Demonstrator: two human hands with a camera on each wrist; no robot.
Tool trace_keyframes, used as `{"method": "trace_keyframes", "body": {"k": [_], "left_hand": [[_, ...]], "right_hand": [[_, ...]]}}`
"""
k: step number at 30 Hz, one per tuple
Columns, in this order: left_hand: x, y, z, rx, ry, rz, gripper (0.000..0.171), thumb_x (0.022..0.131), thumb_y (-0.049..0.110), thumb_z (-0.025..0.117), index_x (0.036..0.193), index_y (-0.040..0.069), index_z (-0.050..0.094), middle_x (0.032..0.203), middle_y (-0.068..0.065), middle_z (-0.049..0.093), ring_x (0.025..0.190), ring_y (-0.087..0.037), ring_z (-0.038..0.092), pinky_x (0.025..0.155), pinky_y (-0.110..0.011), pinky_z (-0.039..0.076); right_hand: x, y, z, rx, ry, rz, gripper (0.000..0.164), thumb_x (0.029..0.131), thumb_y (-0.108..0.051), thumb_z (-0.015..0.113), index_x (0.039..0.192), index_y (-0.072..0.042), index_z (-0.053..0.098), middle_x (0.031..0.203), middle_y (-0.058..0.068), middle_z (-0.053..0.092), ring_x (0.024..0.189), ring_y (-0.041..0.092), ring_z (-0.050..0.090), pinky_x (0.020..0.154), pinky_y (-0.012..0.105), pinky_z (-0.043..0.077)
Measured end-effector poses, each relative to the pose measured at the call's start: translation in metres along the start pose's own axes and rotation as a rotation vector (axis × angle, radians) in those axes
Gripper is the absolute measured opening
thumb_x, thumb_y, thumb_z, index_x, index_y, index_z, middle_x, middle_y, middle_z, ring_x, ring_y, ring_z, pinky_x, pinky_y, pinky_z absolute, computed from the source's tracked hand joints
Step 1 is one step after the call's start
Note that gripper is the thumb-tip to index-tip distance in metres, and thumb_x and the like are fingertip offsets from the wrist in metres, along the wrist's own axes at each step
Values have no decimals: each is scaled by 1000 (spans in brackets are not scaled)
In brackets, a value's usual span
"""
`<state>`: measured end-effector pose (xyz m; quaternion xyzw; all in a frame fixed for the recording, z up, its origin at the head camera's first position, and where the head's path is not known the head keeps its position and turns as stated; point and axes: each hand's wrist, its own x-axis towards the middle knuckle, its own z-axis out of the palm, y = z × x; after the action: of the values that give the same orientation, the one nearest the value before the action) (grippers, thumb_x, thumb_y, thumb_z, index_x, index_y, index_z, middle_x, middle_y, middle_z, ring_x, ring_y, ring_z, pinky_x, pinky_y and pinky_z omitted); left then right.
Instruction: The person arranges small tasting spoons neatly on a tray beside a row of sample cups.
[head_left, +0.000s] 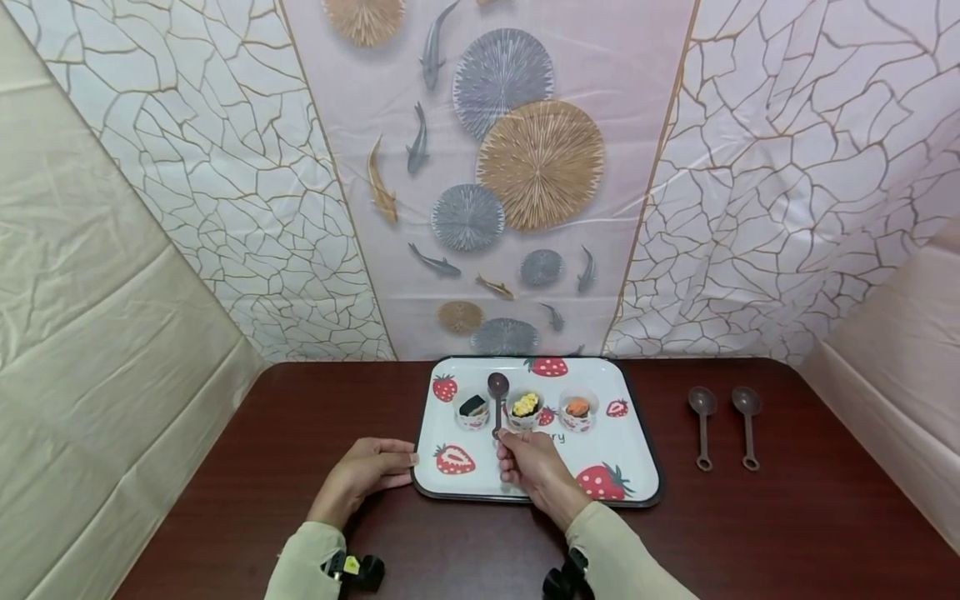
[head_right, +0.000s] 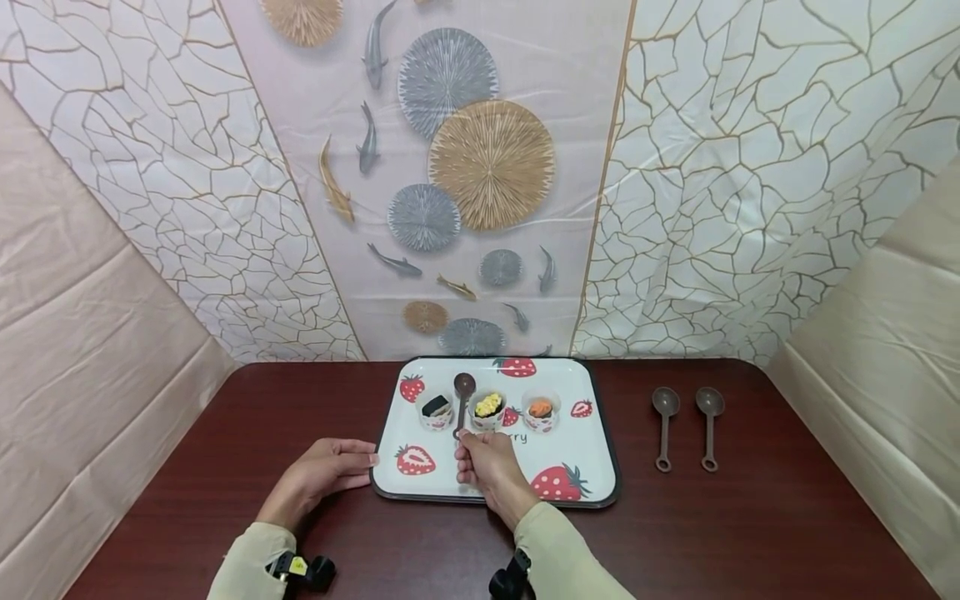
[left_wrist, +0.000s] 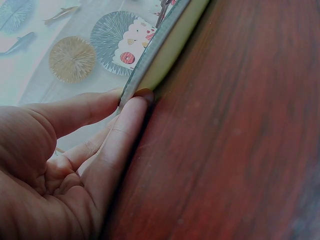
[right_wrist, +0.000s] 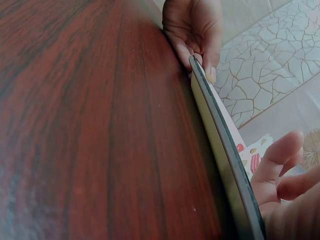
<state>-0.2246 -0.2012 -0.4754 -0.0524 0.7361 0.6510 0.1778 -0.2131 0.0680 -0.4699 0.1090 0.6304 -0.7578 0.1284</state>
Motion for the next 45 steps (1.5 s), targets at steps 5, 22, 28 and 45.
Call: {"method": "trace_keyframes", "body": {"k": [5, 22, 28, 45], "left_hand": [[1, 0, 1, -2, 4, -9, 41, 96, 5, 76, 130, -15, 63, 105, -14, 75, 87, -16, 76, 83, -34, 67], [2, 0, 1, 19, 19, -14, 41, 96, 6, 76, 129, -14, 64, 107, -14, 75, 88, -17, 76, 84, -36, 67], [3, 1, 3, 0, 9, -19, 42, 96, 6, 76, 130, -14, 64, 108, -15, 74, 89, -17, 76, 84, -35, 67], [2, -2, -1, -5, -10, -1, 45, 97, 4, 74, 134, -18, 60, 112, -17, 73, 92, -18, 75, 85, -34, 66]], "right_hand": [[0, 0, -1, -8, -7, 14, 29, 111, -15, 54, 88, 2, 61, 66, -2, 55, 53, 4, 49, 46, 15, 49], [0, -2, -5, 22, 12, 45, 26, 111, -16, 53, 95, 3, 61, 68, -2, 57, 54, 3, 51, 47, 16, 52], [-4, -6, -12, 4, 19, 33, 27, 110, -14, 53, 91, 2, 60, 68, -1, 55, 55, 5, 50, 46, 16, 49], [-42, -49, -63, -420, -13, -140, 32, 108, -14, 56, 128, 11, 57, 93, 16, 66, 67, 16, 62, 57, 31, 62]]}}
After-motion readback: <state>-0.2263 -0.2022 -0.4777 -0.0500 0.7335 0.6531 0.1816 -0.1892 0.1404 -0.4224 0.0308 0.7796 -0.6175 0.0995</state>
